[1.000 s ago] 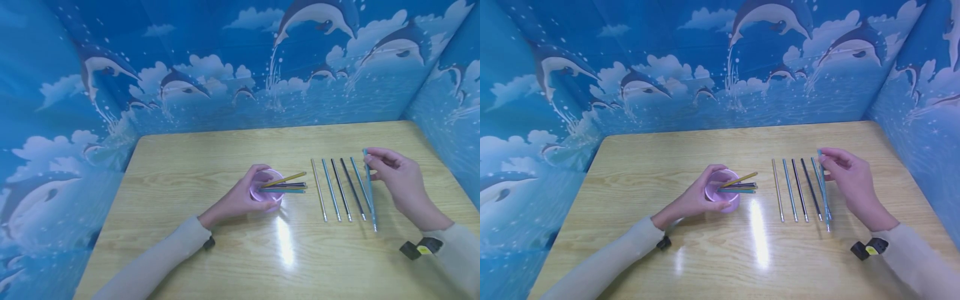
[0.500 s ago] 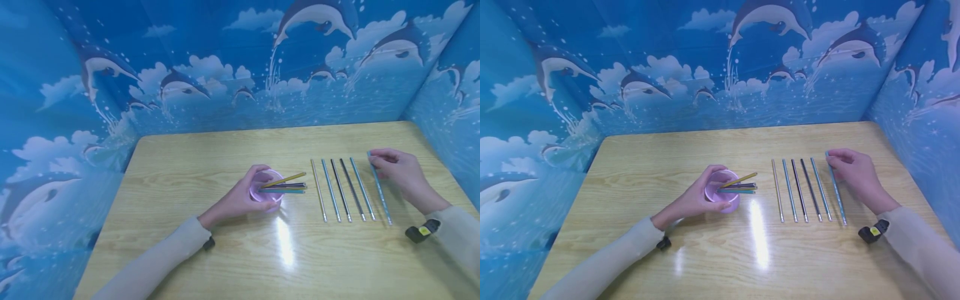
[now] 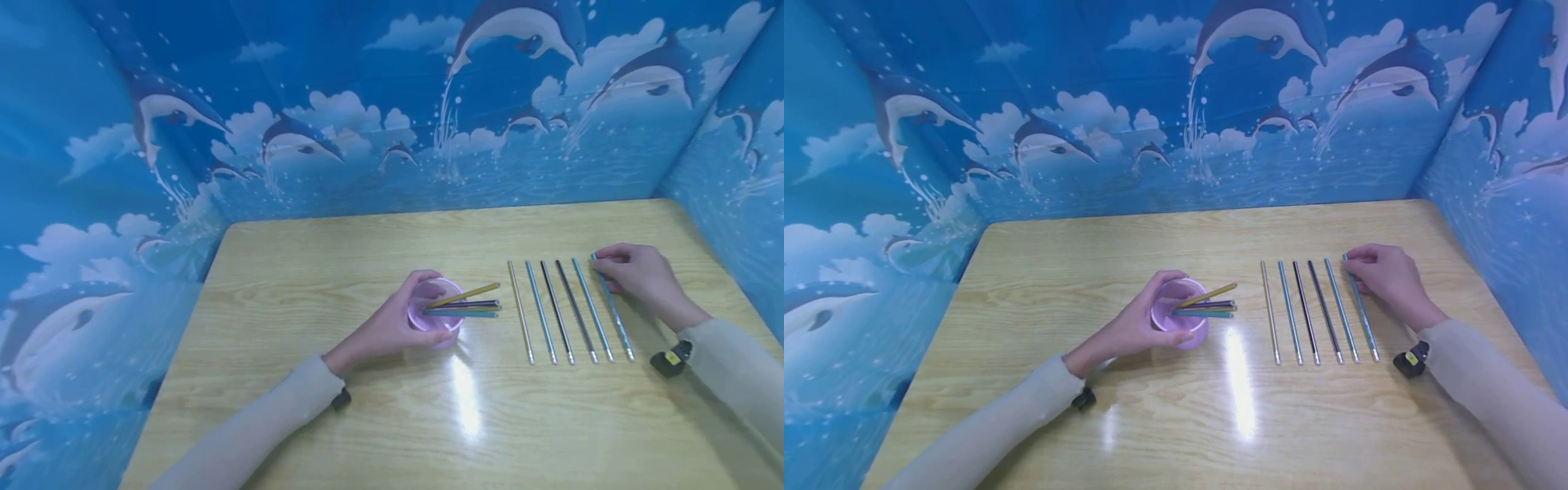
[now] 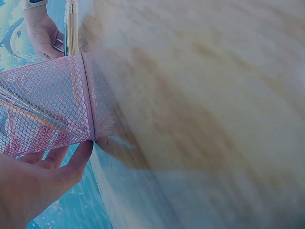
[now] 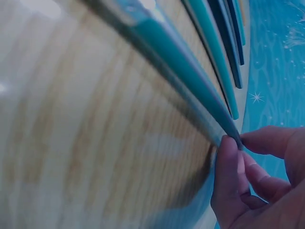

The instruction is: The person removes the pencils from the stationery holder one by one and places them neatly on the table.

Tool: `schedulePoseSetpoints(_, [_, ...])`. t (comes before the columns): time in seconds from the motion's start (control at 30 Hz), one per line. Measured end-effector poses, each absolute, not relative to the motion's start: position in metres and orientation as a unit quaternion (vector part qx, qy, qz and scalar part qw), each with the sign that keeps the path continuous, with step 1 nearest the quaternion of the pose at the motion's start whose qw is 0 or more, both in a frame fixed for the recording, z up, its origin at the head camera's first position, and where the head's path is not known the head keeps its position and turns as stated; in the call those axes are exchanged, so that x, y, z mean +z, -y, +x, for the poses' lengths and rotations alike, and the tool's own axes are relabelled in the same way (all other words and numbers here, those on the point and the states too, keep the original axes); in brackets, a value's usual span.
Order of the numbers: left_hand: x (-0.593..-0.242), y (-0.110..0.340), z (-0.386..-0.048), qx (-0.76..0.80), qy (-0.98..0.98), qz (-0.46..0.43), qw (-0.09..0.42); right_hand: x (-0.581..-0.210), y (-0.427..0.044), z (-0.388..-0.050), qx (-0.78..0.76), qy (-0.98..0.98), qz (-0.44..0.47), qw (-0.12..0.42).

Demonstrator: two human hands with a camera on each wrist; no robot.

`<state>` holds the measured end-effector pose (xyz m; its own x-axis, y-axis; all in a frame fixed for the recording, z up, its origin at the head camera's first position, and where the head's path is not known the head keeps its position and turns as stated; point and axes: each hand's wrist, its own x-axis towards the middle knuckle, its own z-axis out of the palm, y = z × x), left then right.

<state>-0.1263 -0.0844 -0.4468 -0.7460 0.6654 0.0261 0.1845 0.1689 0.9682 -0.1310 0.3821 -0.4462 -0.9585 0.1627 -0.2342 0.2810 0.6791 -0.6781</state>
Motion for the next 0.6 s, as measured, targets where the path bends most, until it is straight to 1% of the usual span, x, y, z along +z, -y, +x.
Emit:
schedulePoseSetpoints(0.13, [-0.4466, 0.0846, -0.1254, 0.577, -0.736, 0.289, 0.207, -0.4487, -0.3812, -0.1327, -0.365, -0.92, 0.114, 0.082])
schedulePoseSetpoints(0.6, [-0.4461, 0.0847, -0.1249, 0.571, -0.741, 0.287, 0.207, -0.4466, -0.3752, -0.1338, -0.318, -0.942, 0.092, 0.061])
